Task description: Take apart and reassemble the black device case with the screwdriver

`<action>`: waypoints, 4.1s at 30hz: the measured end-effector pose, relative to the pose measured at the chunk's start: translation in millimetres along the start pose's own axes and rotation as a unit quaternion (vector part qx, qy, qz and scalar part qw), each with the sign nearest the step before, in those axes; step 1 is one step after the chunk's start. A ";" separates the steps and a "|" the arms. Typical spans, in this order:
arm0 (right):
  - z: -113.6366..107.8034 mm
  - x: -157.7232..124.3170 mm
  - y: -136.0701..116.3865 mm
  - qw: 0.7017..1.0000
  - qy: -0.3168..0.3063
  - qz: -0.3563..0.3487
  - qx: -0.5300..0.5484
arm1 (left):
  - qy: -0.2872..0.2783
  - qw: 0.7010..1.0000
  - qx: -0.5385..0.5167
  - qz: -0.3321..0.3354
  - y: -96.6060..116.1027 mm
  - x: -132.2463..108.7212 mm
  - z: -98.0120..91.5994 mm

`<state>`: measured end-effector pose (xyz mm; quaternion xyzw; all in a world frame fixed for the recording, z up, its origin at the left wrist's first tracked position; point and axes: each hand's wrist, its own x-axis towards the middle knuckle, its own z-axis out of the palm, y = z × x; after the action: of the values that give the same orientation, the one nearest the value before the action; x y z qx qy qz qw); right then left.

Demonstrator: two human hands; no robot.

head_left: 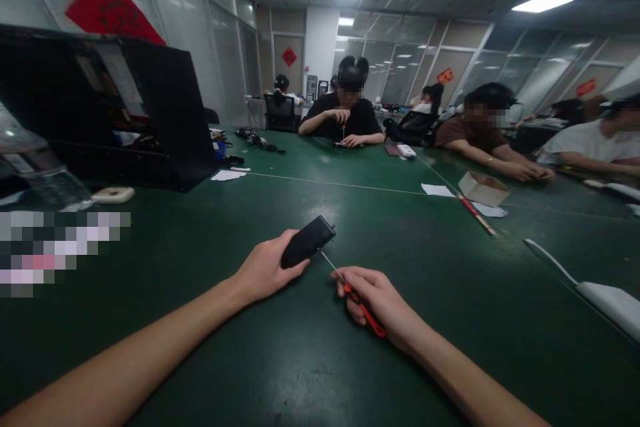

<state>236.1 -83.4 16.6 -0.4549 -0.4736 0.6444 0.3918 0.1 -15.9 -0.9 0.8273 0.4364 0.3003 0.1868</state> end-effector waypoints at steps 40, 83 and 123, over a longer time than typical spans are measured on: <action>-1.6 -2.4 2.6 0.999 -0.006 -0.033 -0.007 | -0.004 1.000 -0.001 -0.018 2.3 0.0 -0.5; -0.1 2.2 5.4 0.998 0.009 -0.050 -0.024 | 0.004 1.000 -0.017 -0.016 3.1 -0.4 -1.5; 0.1 -1.8 7.9 0.991 0.025 -0.075 -0.111 | -0.008 0.976 -0.209 -0.066 19.2 -4.9 2.2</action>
<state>235.9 -87.0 9.3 -0.4746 -0.5649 0.5449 0.3984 11.0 -30.7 6.8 0.7414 0.4163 0.3654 0.3788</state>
